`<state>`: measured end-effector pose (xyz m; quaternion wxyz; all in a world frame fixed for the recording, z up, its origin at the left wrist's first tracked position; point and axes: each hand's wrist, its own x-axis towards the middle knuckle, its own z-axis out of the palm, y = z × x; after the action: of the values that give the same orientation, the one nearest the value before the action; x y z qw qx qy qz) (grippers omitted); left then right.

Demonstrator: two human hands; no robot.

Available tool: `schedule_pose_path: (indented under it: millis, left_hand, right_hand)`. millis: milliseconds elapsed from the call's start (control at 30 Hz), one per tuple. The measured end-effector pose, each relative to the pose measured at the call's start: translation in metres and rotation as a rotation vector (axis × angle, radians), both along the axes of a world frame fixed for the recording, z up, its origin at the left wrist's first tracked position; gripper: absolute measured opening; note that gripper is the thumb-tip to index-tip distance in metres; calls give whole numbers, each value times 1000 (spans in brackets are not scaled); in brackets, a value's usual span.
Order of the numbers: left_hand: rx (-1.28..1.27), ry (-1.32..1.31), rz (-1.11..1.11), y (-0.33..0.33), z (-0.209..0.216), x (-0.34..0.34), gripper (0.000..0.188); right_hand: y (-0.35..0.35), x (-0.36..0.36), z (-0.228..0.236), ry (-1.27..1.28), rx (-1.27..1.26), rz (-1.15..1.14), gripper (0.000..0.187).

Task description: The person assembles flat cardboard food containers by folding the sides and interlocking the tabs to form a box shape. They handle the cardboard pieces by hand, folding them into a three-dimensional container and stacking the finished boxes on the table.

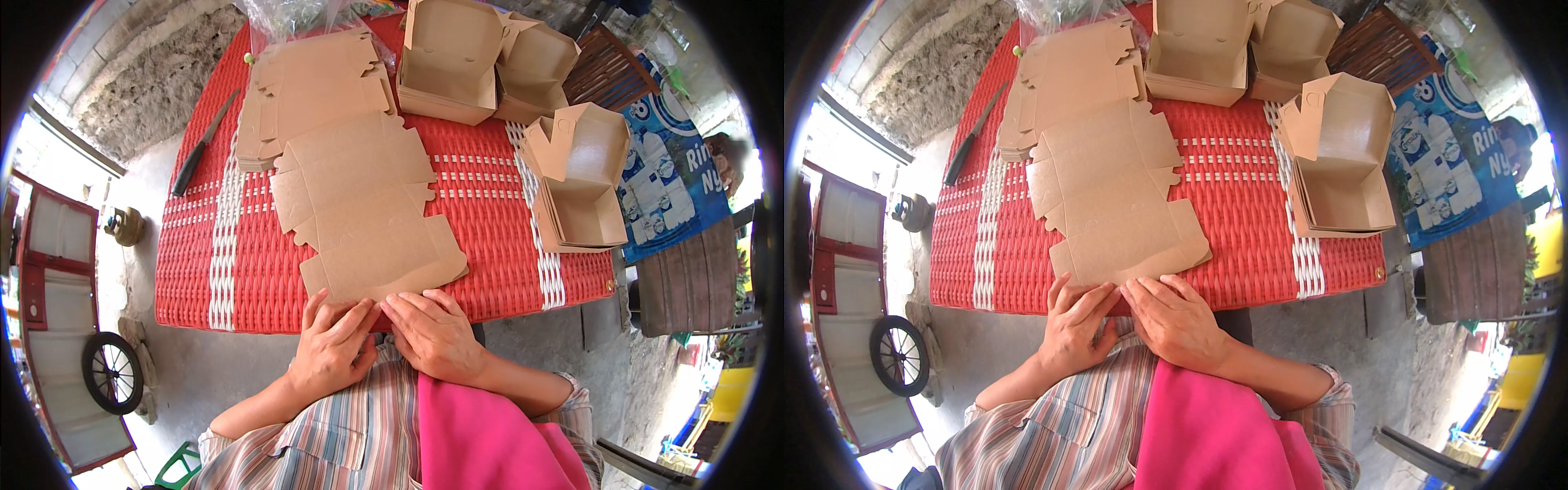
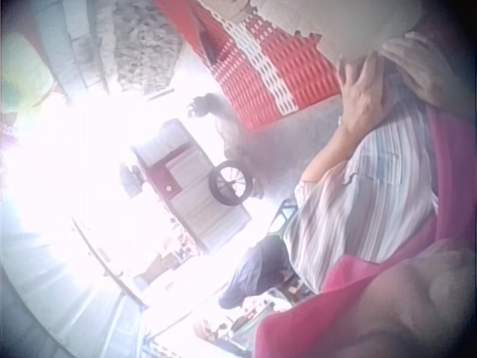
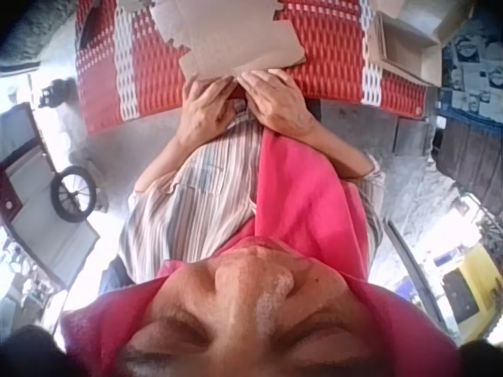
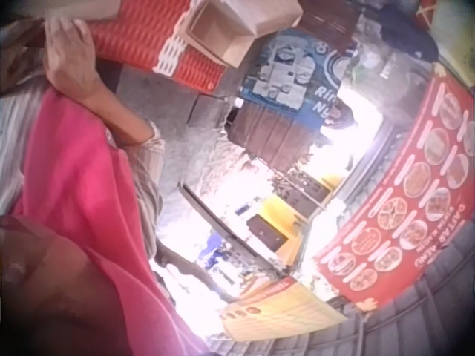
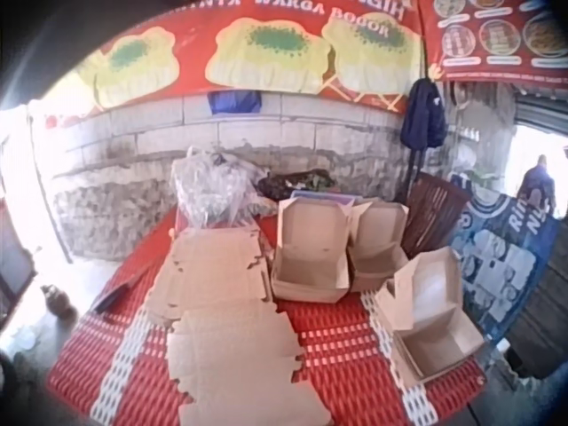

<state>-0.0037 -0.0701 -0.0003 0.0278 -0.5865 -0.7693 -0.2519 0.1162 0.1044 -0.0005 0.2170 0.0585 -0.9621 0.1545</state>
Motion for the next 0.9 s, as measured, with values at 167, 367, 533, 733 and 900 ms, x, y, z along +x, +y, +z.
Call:
schedule_pose_path:
  millis: [167,367,533,733,900]
  left_hand:
    - [1,8,15,-1,0,-3,51]
    - [-31,24,67,-22,3,-13,51]
    - [-50,64,55,-28,3,-13,55]
    - [-49,88,60,-32,1,-13,55]
    - [-41,49,36,-32,1,-17,54]
  right_hand:
    - [9,-3,6,-15,48,48,36]
    - [17,-2,6,-18,-36,7,28]
    - [26,-1,10,-33,-78,-20,22]
    - [53,12,10,-15,2,-131,21]
    - [64,19,14,-36,-30,-136,23]
